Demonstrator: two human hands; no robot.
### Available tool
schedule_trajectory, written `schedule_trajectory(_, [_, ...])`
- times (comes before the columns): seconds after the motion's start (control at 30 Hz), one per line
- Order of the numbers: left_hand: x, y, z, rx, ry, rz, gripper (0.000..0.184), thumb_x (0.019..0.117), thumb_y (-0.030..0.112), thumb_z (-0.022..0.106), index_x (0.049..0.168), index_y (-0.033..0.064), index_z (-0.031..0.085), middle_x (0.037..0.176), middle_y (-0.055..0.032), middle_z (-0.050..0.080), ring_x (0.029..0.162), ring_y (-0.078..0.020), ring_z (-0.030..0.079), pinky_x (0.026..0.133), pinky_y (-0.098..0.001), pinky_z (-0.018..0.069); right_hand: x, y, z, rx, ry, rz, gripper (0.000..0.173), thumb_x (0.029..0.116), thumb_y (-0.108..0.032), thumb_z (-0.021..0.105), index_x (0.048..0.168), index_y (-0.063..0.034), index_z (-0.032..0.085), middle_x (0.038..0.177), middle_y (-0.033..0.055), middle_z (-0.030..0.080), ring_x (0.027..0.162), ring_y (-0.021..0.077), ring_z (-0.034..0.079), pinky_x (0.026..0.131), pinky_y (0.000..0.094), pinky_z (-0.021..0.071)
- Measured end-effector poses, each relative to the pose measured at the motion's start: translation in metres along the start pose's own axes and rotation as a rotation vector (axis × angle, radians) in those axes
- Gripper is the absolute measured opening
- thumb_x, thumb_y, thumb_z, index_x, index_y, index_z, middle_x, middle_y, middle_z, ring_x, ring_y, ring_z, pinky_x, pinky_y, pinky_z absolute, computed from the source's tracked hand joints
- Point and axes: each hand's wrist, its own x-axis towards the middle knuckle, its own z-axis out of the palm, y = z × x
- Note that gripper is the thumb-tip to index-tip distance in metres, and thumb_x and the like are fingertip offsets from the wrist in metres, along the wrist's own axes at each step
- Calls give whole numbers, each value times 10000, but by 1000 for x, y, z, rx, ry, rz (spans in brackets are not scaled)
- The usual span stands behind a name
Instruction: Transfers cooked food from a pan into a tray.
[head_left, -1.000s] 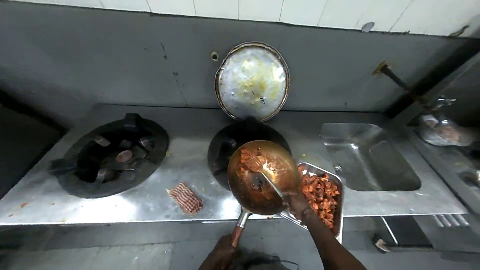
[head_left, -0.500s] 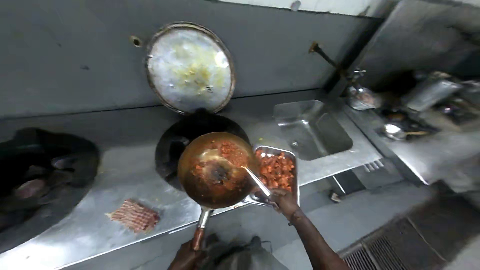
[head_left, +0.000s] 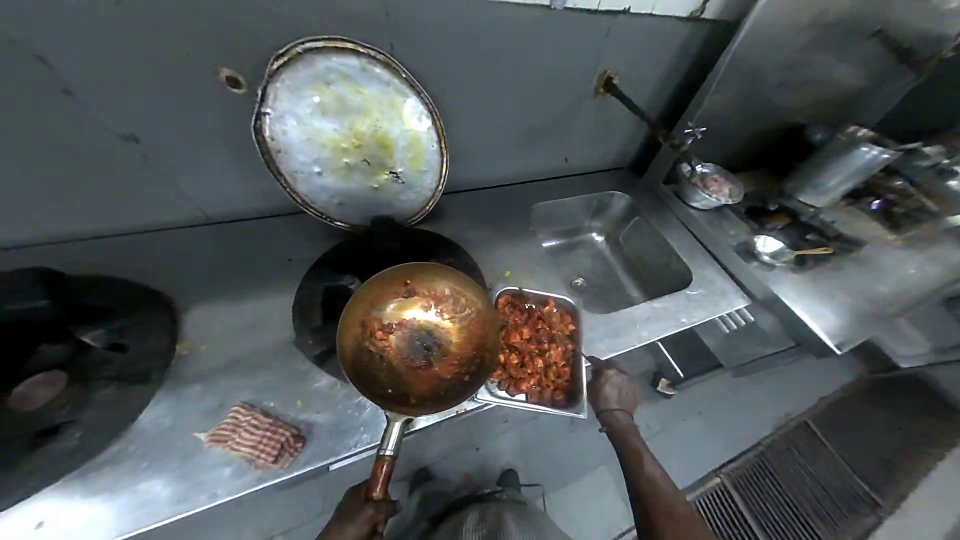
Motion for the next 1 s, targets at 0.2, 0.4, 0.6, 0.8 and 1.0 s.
schedule_trajectory(0.2, [-3,4,1,1,7,-11,200,928,65,703,1038,26,540,636,-51,556,454,-158,556,436,-304,523,-29,19,-37,261,125,-120,296,1045,-130,565,1288,-165,730,1194,162,717,1059,380,694,907,607,538])
schedule_trajectory(0.4, [-4,6,2,2,1,-13,222,921,74,709,1050,34,534,650,-45,551,461,-150,552,447,-301,527,-66,35,3,676,282,-420,313,1000,-39,565,1282,-9,698,1053,156,714,856,245,688,787,442,588])
schedule_trajectory(0.6, [-6,8,0,17,-6,-14,264,929,97,705,1121,29,537,682,-42,557,481,-144,554,468,-297,527,-82,2,115,460,-115,-463,334,1021,-84,538,1305,-88,714,1169,183,716,1091,322,693,998,479,545])
schedule_trajectory(0.8, [-3,8,1,-11,-21,-10,270,927,88,709,1118,34,527,691,-38,560,489,-142,561,476,-294,533,-85,-13,100,555,16,-505,323,1005,-46,572,1297,-41,711,1126,197,722,1033,332,706,962,497,562])
schedule_trajectory(1.0, [-2,6,1,-27,-14,-6,322,919,92,720,1173,27,534,717,-51,573,496,-146,562,475,-299,526,-71,-37,66,104,-272,-394,389,1064,-169,485,1422,-159,634,1270,154,703,1160,344,679,1017,531,521])
